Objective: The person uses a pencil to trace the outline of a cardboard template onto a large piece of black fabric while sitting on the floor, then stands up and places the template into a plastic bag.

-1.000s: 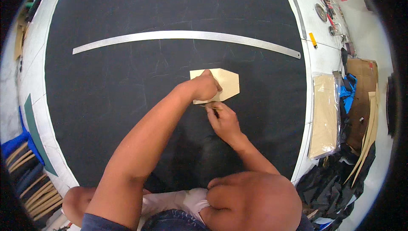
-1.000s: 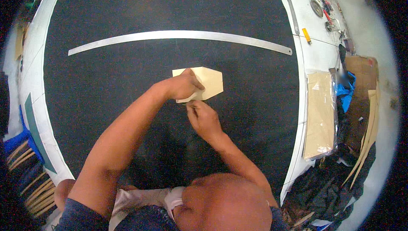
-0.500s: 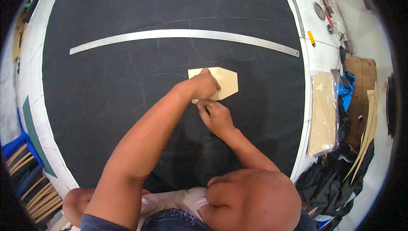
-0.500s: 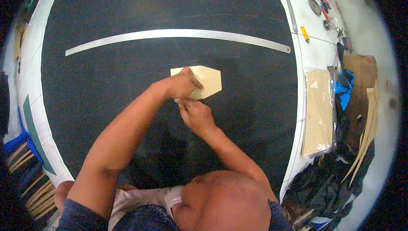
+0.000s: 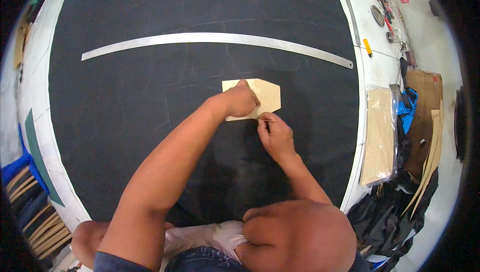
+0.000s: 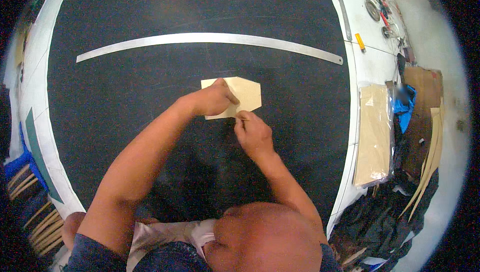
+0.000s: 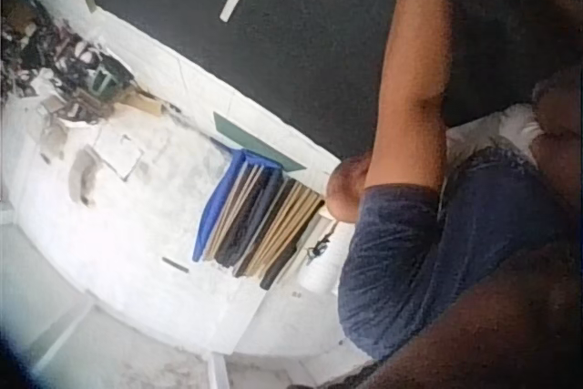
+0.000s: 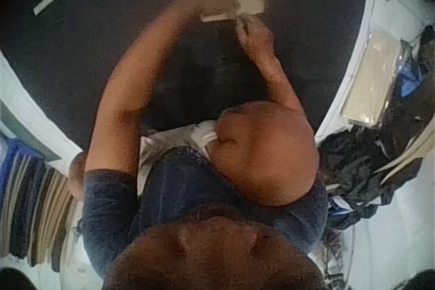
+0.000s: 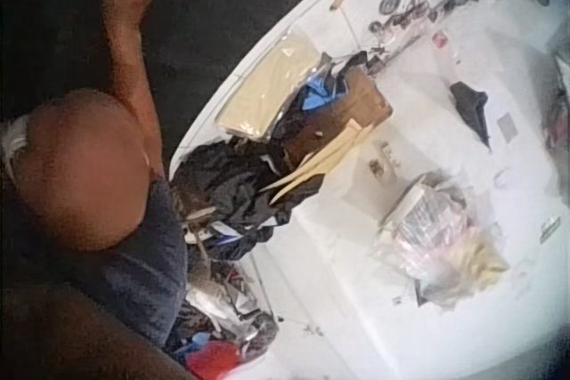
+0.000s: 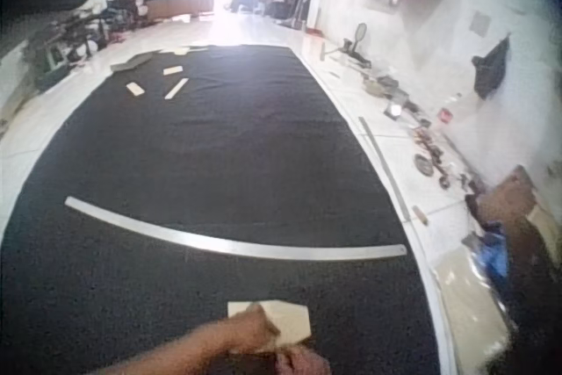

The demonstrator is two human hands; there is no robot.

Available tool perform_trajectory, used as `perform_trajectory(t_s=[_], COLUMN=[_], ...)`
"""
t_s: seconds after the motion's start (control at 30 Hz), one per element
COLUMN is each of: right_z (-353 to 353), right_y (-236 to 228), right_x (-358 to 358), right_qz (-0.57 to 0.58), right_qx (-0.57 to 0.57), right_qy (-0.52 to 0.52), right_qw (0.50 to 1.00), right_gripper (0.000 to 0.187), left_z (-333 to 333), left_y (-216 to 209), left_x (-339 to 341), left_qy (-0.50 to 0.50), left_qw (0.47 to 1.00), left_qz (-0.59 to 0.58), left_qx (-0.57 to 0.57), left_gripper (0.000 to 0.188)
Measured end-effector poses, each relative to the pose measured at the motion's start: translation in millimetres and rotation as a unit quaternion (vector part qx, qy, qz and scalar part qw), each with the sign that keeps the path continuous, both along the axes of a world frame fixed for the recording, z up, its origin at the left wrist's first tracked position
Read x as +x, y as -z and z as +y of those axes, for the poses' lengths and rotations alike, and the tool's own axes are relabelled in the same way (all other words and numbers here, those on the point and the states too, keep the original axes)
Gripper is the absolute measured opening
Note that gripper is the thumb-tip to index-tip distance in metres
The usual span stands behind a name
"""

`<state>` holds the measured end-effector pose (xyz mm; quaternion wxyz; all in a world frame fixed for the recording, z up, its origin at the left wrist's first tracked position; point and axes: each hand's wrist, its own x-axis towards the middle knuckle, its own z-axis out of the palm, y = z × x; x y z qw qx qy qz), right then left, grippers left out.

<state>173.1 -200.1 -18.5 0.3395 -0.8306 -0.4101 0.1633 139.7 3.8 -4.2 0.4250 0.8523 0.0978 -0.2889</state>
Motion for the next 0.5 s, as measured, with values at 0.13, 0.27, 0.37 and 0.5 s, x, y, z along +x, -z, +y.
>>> perform_trajectory(t_s=[0.13, 0.27, 0.37, 0.5], right_z=[-1, 3, -5, -15], right_y=[0, -1, -1, -1], right_x=[2, 0, 5, 14], right_qz=[0.011, 0.035, 0.009, -0.003], right_qx=[0.007, 0.000, -0.028, -0.017], right_qy=[-0.001, -0.052, 0.003, 0.028], right_qw=[1.000, 0.998, 1.000, 0.999], right_gripper=[0.011, 0.011, 0.011, 0.011], left_z=[-1, -1, -2, -3], left_y=[1, 11, 18, 5], left_x=[-1, -1, -3, -3], left_qy=[-0.009, -0.002, -0.016, -0.034], left_qw=[1.000, 1.000, 1.000, 0.999], left_qz=[0.010, 0.001, -0.006, 0.008], left_qx=[0.000, -0.001, -0.009, -0.019], left_gripper=[0.043, 0.043, 0.043, 0.045])
